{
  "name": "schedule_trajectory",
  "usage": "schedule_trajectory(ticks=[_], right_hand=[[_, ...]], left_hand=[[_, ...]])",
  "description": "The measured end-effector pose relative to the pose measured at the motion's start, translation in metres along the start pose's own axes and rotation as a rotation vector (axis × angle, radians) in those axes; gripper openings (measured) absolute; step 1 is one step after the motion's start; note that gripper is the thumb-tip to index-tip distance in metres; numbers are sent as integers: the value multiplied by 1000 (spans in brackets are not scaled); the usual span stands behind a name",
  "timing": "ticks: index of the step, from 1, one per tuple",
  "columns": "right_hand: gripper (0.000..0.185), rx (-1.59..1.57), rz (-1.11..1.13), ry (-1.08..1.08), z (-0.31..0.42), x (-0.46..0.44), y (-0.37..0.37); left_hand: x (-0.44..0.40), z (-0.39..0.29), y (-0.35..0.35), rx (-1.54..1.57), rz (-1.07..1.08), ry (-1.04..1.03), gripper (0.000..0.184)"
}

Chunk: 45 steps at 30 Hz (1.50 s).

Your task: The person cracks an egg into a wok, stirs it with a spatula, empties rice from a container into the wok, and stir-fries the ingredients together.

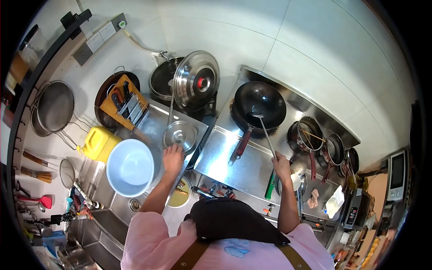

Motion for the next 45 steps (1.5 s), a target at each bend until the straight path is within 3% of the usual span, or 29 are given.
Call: schedule_trajectory(ticks=[5, 8, 11, 14, 17, 18, 22, 28, 32, 39, 45], right_hand=[[41, 7, -5, 0, -1, -3, -5], [42, 11, -6, -45, 4, 0, 0], [43, 73, -16, -39, -2, 2, 3], [42, 171, -5, -26, 9, 2, 25], [40, 224, -24, -37, 23, 1, 32], [40, 232, -31, -36, 22, -2, 28], [41, 138, -59, -16, 2, -8, -2], [44, 83, -43, -31, -8, -1, -7], [44, 87, -44, -49, -13, -2, -4], [46, 46, -12, -52, -5, 0, -4], [46, 55, 25, -113, -4, -3, -1]], left_hand=[[-2, 2, -2, -42, -7, -34, 30], [-9, 26, 12, 191, -19, 340, 29], [5, 96, -16, 469, -222, 694, 27], [17, 133, -52, 588, -241, 841, 21], [34, 141, -96, 1020, 178, 1415, 18], [27, 123, -80, 1145, 111, 1497, 16], [37, 130, -106, 1345, 89, 1421, 19], [37, 121, -99, 1368, 65, 1530, 21], [37, 112, -94, 1354, 83, 1475, 19], [47, 90, -92, 1642, -135, 1318, 18], [59, 77, -68, 1617, -333, 1288, 16]])
Point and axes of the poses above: each hand's wrist, its own x-axis away from the middle knuckle, its own y-axis out of the back of the hand, z = x × y, the point moved 5 cm from there along -x, towards the middle knuckle, and after that the axes turned 14 degrees about -z, right-handed, at the moved point
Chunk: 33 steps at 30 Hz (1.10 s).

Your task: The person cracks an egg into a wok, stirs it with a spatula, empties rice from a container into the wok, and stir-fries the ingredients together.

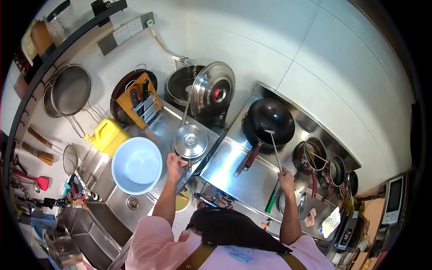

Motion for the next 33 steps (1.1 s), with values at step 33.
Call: schedule_trajectory(ticks=[33], right_hand=[[27, -516, -136, 454, -106, -77, -157]], left_hand=[[343, -744, 38, 114, -557, -1041, 6]])
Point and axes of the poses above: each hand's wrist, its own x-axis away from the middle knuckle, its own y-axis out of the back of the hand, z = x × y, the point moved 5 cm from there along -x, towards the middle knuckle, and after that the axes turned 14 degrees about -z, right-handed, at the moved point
